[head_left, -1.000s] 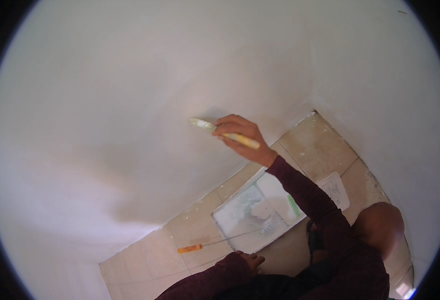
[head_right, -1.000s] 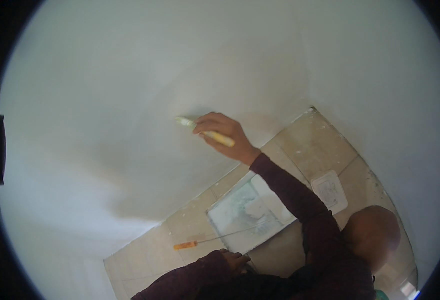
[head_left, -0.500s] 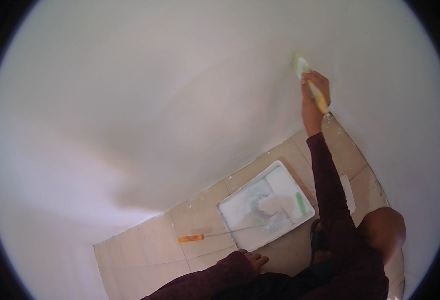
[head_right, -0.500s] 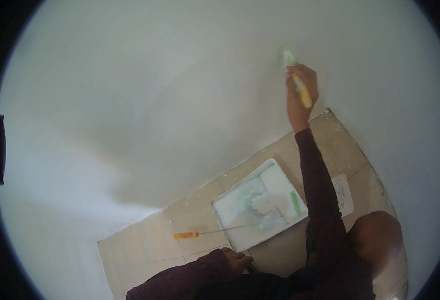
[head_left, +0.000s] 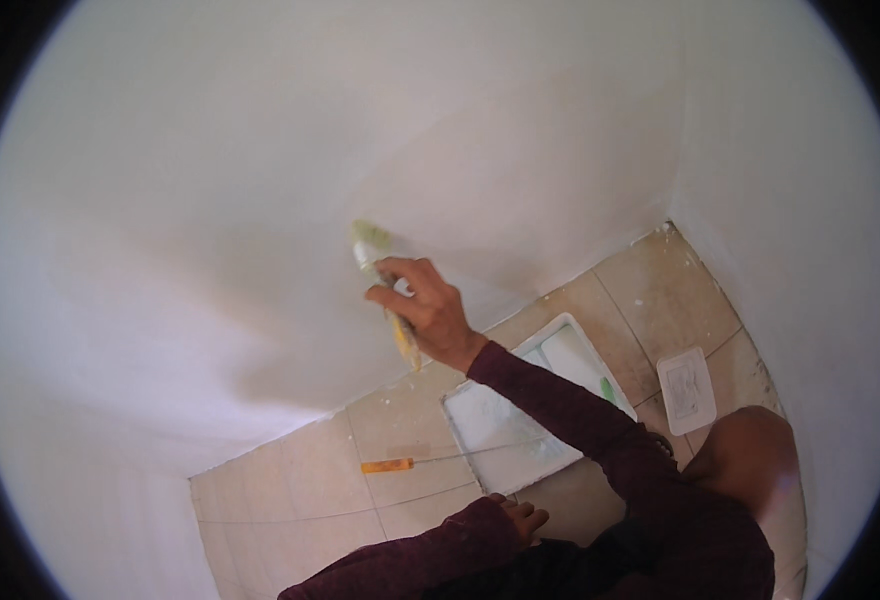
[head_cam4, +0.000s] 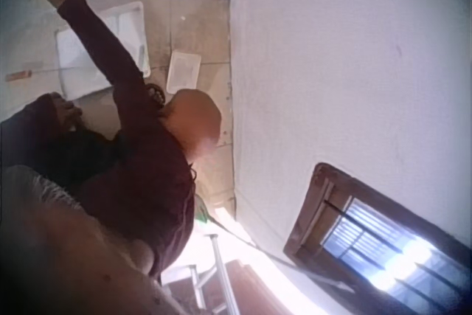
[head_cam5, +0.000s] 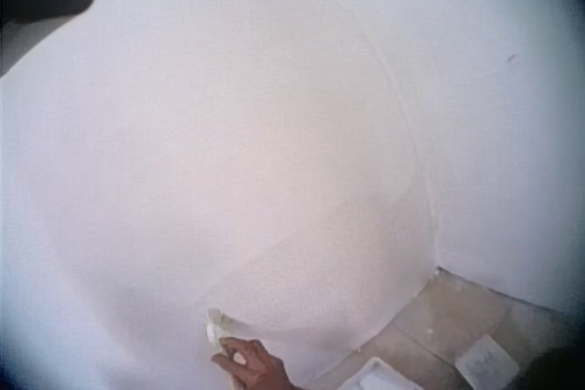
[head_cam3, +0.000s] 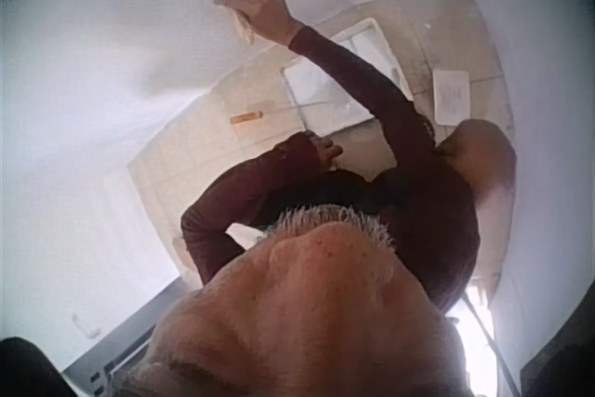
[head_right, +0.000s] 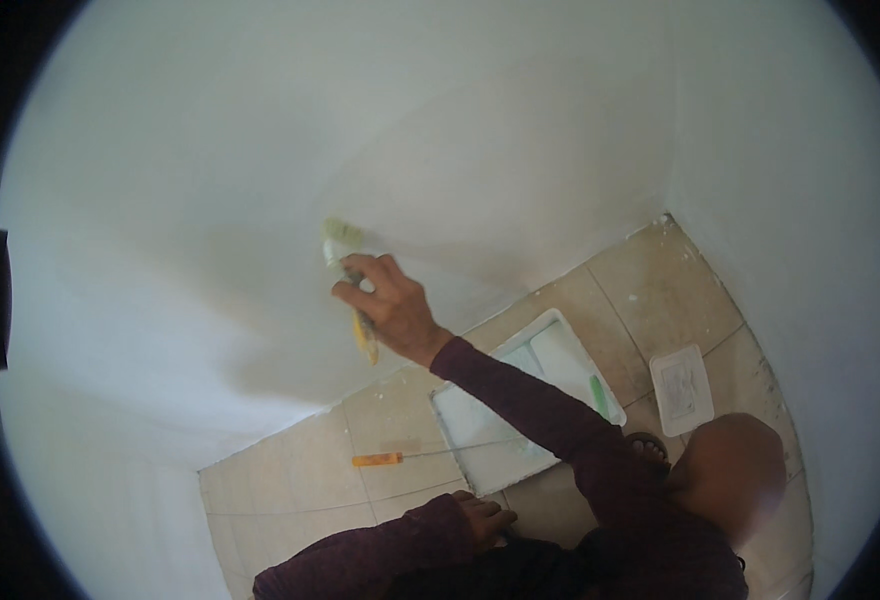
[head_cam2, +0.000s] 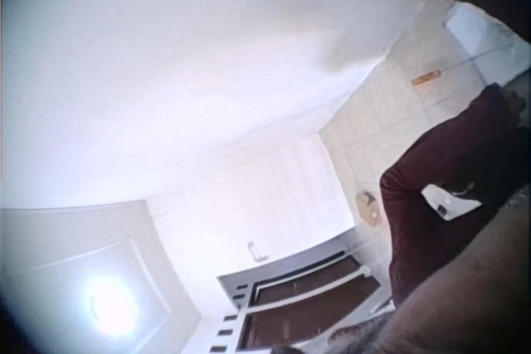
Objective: The person paints a white wall using a yellow-handled paintbrush. They repeatedly dip the brush into a white paint tray on the floor to reload paint and apply it to the wall surface in a corner area.
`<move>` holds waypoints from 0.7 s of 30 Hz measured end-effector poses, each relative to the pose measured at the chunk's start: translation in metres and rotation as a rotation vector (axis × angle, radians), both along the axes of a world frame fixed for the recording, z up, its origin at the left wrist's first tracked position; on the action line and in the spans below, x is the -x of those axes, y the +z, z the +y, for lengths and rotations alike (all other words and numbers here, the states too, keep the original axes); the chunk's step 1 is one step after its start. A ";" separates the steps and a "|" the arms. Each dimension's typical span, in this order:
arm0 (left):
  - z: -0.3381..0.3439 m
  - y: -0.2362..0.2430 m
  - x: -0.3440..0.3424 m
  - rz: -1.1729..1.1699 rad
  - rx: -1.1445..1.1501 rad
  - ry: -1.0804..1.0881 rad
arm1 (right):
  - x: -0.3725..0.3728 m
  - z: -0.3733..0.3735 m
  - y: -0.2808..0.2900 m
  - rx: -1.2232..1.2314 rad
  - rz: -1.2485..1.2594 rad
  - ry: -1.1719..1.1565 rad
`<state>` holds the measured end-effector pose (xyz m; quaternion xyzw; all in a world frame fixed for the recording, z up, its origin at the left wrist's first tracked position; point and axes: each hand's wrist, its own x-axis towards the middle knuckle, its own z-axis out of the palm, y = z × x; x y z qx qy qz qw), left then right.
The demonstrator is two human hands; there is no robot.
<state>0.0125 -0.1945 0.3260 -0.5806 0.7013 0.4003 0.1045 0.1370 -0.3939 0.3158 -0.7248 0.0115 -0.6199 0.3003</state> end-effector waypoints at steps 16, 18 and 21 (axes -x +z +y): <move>-0.002 -0.007 -0.009 -0.044 -0.179 0.013 | 0.123 -0.210 -0.012 -0.519 -0.064 0.129; -0.005 -0.013 -0.009 -0.054 -0.206 -0.004 | 0.146 -0.235 -0.007 -0.556 -0.085 0.101; -0.011 -0.015 -0.009 -0.121 -0.233 0.018 | 0.167 -0.261 0.001 -0.582 -0.109 0.018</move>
